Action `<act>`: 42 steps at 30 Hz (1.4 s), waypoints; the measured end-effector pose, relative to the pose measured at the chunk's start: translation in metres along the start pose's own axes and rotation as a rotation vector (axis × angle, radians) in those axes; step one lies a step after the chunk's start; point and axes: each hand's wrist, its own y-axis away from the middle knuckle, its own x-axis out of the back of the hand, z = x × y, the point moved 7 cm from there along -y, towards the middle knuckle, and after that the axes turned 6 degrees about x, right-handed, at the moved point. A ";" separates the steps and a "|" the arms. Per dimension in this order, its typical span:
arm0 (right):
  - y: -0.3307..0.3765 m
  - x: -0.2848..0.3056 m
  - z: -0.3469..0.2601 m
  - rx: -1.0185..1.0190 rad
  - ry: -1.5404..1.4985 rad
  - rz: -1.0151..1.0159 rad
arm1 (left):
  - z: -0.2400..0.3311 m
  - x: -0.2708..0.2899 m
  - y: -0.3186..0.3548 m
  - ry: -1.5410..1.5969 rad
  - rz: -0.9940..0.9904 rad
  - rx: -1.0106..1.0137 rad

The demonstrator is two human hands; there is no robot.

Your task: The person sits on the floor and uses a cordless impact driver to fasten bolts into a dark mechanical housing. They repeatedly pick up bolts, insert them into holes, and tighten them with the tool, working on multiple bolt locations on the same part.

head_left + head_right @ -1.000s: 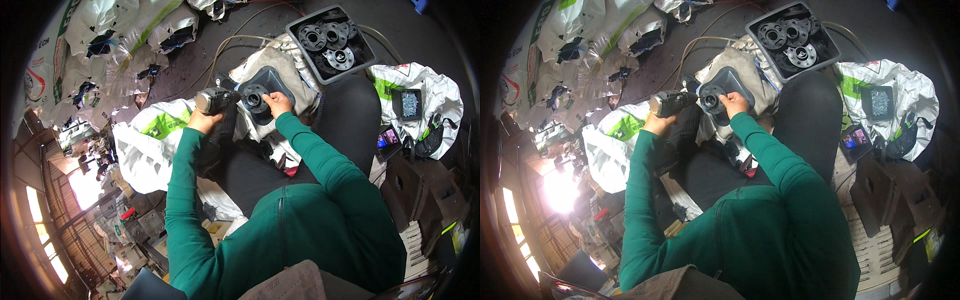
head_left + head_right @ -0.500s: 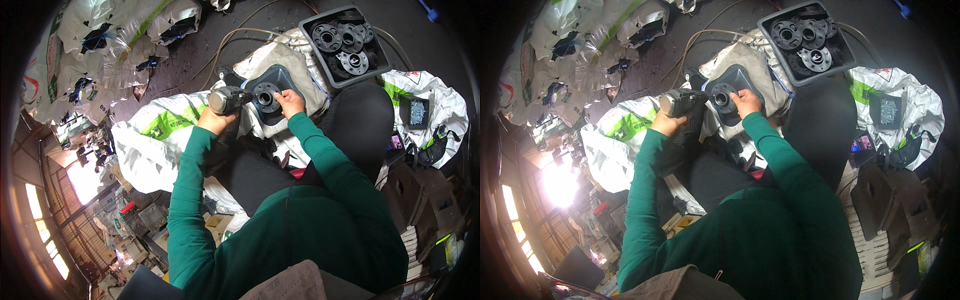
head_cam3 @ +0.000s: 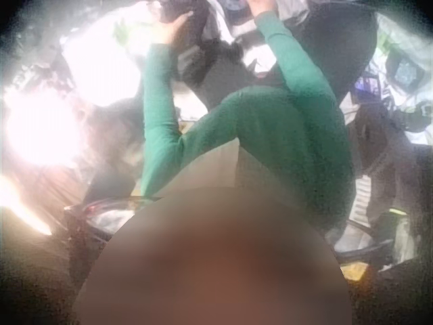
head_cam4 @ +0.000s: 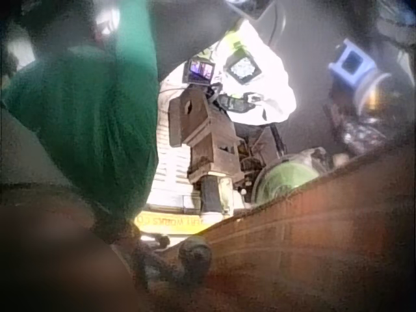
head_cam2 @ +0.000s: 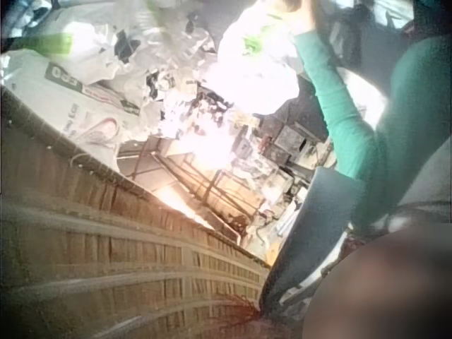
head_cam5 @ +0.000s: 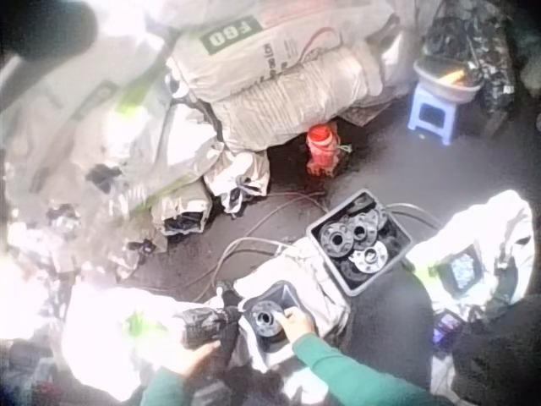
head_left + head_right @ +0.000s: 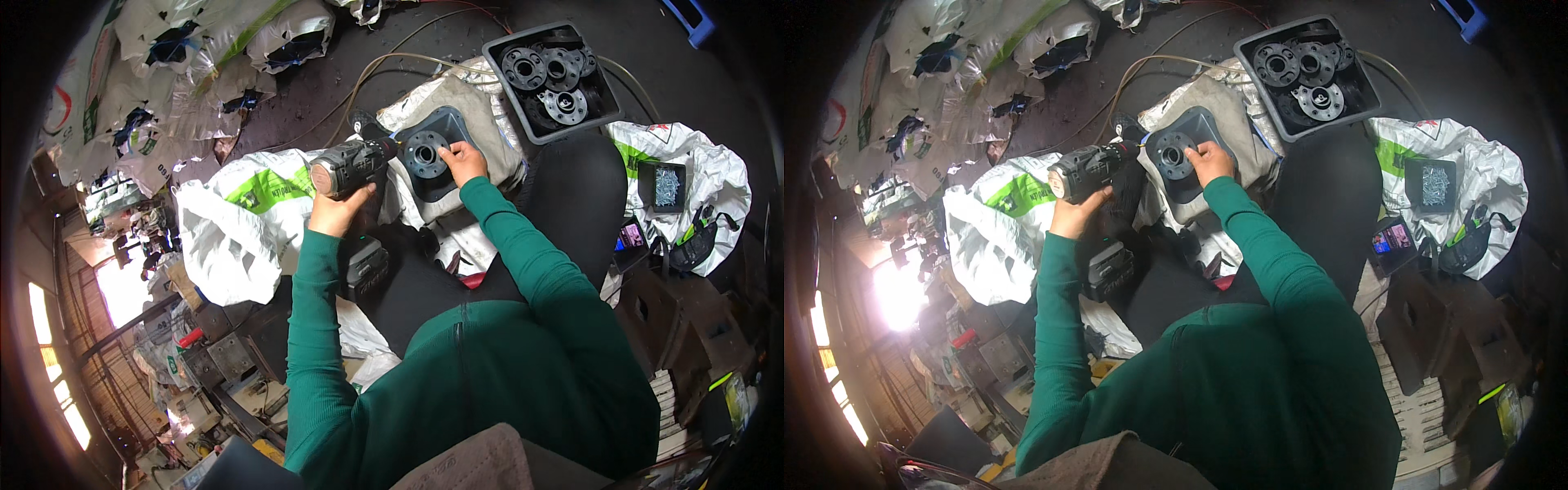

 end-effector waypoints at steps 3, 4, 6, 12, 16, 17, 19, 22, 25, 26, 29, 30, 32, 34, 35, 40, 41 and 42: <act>0.013 0.008 0.001 -0.277 -0.492 0.021 | 0.017 -0.008 0.030 -0.051 -0.005 -0.107; 0.017 0.005 -0.008 -0.295 -0.704 -0.080 | 0.022 -0.013 0.040 -0.060 -0.010 -0.150; 0.030 0.006 -0.028 -0.329 -1.106 -0.281 | 0.024 -0.021 0.055 -0.132 -0.010 -0.147; 0.054 0.020 -0.062 -0.344 -1.452 -0.506 | 0.021 -0.039 0.083 -0.052 -0.024 -0.128; 0.060 0.014 -0.071 -0.356 -1.478 -0.553 | 0.023 -0.040 0.089 -0.091 -0.014 -0.174; 0.060 0.013 -0.073 -0.356 -1.493 -0.556 | 0.023 -0.040 0.089 -0.114 -0.014 -0.171; 0.061 0.010 -0.073 -0.389 -1.506 -0.556 | 0.022 -0.039 0.090 -0.141 -0.013 -0.175; 0.063 0.008 -0.074 -0.414 -1.494 -0.557 | 0.023 -0.036 0.091 -0.155 0.002 -0.223; 0.065 0.007 -0.074 -0.436 -1.486 -0.554 | 0.025 -0.036 0.093 -0.212 0.024 -0.290; 0.067 0.008 -0.074 -0.447 -1.489 -0.552 | 0.025 -0.037 0.092 -0.255 0.023 -0.293; 0.068 0.009 -0.075 -0.477 -1.502 -0.551 | 0.036 -0.046 0.094 -0.524 0.052 -0.482; 0.068 0.009 -0.075 -0.471 -1.485 -0.549 | 0.040 -0.051 0.093 -0.661 0.061 -0.555; 0.068 0.009 -0.073 -0.457 -1.449 -0.550 | 0.040 -0.050 0.095 -0.568 0.053 -0.547; 0.068 0.002 -0.064 -0.543 -1.475 -0.516 | 0.039 -0.047 0.093 -0.552 0.047 -0.526; 0.068 -0.002 -0.058 -0.581 -1.500 -0.501 | 0.036 -0.043 0.091 -0.556 0.059 -0.487; 0.049 0.003 -0.012 -0.470 -1.200 -0.237 | 0.020 -0.012 0.076 -0.303 0.028 -0.234; 0.045 0.009 -0.001 -0.471 -1.095 -0.098 | 0.017 -0.008 0.071 -0.332 0.019 -0.181; 0.045 0.002 -0.003 -0.454 -1.061 -0.210 | 0.013 -0.006 0.066 -0.349 0.007 -0.123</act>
